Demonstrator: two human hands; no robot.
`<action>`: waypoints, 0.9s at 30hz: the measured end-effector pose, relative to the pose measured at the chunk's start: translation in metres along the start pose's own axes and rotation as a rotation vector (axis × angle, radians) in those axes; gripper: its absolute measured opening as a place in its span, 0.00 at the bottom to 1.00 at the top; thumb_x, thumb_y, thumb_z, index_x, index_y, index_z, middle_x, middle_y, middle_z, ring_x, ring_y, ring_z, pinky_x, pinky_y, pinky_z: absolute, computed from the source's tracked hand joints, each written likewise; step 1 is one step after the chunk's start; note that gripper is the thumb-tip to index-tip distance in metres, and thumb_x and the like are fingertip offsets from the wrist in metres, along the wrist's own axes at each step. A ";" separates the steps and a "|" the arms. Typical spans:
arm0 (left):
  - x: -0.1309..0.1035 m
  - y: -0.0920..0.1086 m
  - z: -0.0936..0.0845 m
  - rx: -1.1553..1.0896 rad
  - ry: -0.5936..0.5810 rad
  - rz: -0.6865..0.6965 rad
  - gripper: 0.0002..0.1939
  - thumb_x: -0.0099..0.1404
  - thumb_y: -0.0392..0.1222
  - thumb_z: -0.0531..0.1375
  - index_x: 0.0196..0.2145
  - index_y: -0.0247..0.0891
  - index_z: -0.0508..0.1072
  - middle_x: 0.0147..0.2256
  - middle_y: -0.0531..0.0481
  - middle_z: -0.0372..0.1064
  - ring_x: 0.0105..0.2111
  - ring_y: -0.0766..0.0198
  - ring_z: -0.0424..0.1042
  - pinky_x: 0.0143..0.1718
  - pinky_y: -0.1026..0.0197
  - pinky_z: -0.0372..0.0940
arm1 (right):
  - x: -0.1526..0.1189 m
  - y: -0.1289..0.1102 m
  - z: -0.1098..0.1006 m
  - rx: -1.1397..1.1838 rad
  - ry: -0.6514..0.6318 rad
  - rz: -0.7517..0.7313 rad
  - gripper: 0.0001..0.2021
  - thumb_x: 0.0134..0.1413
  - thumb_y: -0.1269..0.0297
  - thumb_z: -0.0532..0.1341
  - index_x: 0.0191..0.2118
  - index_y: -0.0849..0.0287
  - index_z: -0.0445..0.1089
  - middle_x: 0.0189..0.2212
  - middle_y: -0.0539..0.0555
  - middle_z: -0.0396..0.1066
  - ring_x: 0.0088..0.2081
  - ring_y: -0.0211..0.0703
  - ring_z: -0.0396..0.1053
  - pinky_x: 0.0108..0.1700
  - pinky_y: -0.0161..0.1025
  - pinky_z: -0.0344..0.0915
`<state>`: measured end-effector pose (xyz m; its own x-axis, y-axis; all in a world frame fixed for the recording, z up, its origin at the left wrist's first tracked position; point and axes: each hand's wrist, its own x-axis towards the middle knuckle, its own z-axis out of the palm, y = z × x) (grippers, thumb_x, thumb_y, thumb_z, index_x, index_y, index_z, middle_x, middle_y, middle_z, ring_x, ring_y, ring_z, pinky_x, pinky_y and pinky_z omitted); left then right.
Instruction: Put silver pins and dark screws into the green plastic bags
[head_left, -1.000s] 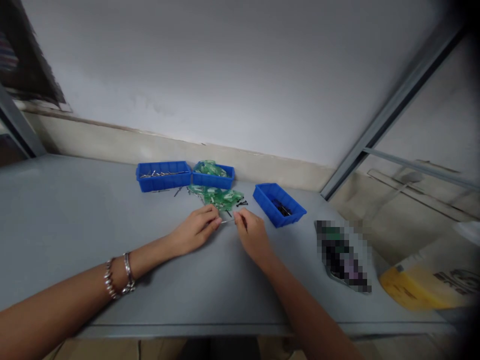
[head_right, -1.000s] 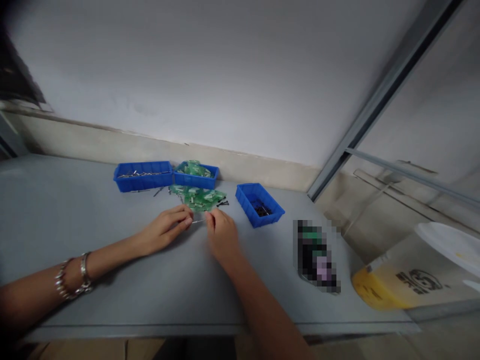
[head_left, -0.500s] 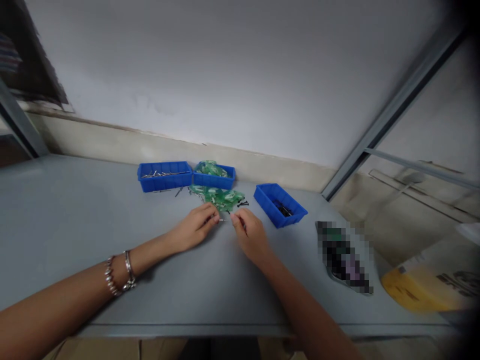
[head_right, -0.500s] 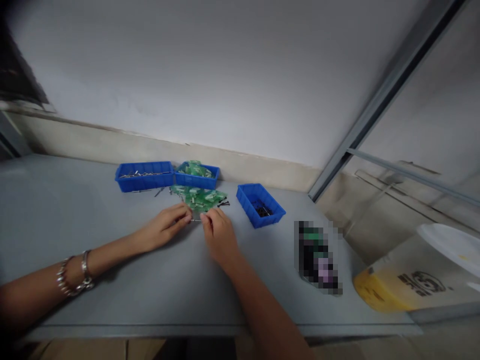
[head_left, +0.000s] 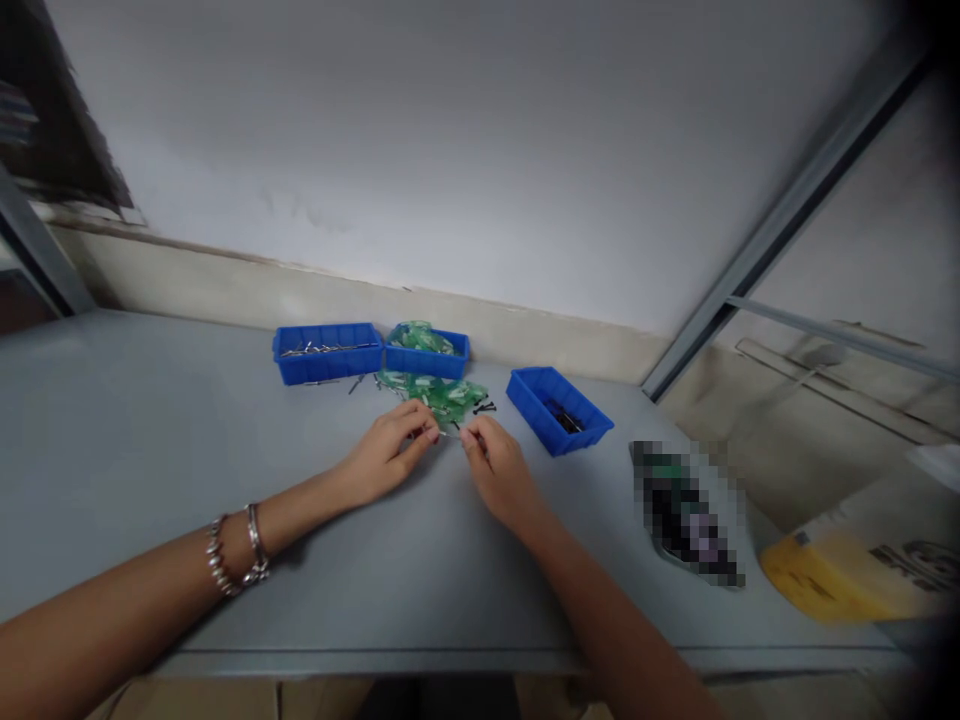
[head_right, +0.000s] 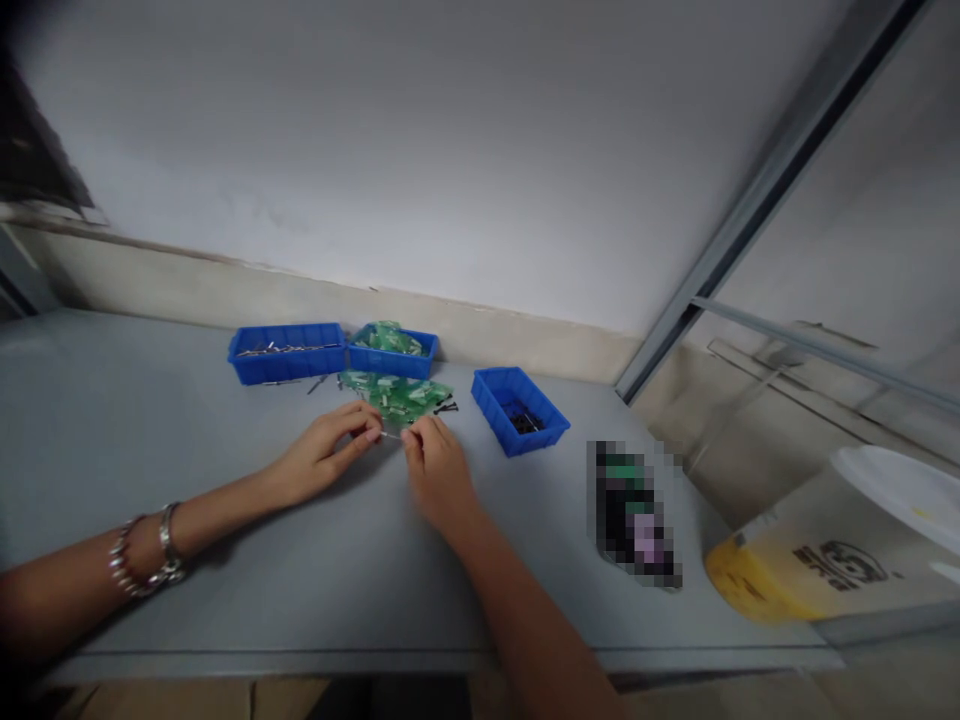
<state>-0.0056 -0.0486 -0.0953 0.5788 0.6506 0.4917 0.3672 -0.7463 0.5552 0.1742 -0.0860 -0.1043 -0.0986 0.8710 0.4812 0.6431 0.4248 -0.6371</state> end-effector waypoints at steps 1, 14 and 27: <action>0.000 -0.001 0.000 0.015 -0.002 -0.012 0.15 0.70 0.44 0.48 0.31 0.36 0.67 0.33 0.47 0.63 0.34 0.62 0.64 0.37 0.58 0.62 | 0.000 -0.001 0.000 0.006 -0.002 -0.010 0.10 0.58 0.60 0.47 0.26 0.54 0.54 0.23 0.49 0.58 0.28 0.39 0.58 0.33 0.37 0.55; -0.002 0.003 0.002 0.049 -0.049 0.078 0.16 0.71 0.44 0.46 0.31 0.36 0.66 0.35 0.47 0.62 0.36 0.62 0.64 0.41 0.57 0.62 | 0.000 0.000 -0.002 0.007 0.011 0.001 0.10 0.58 0.61 0.48 0.26 0.54 0.55 0.21 0.48 0.58 0.26 0.39 0.58 0.31 0.36 0.54; -0.001 0.001 0.000 0.023 0.048 0.025 0.11 0.69 0.42 0.50 0.33 0.37 0.67 0.35 0.47 0.64 0.35 0.62 0.65 0.38 0.59 0.62 | -0.001 -0.002 -0.002 0.088 -0.046 0.011 0.08 0.58 0.61 0.49 0.29 0.55 0.57 0.23 0.47 0.59 0.26 0.38 0.58 0.30 0.35 0.54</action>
<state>-0.0054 -0.0500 -0.0954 0.5523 0.6375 0.5372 0.3702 -0.7649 0.5271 0.1740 -0.0881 -0.1022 -0.1281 0.8852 0.4472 0.5753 0.4336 -0.6935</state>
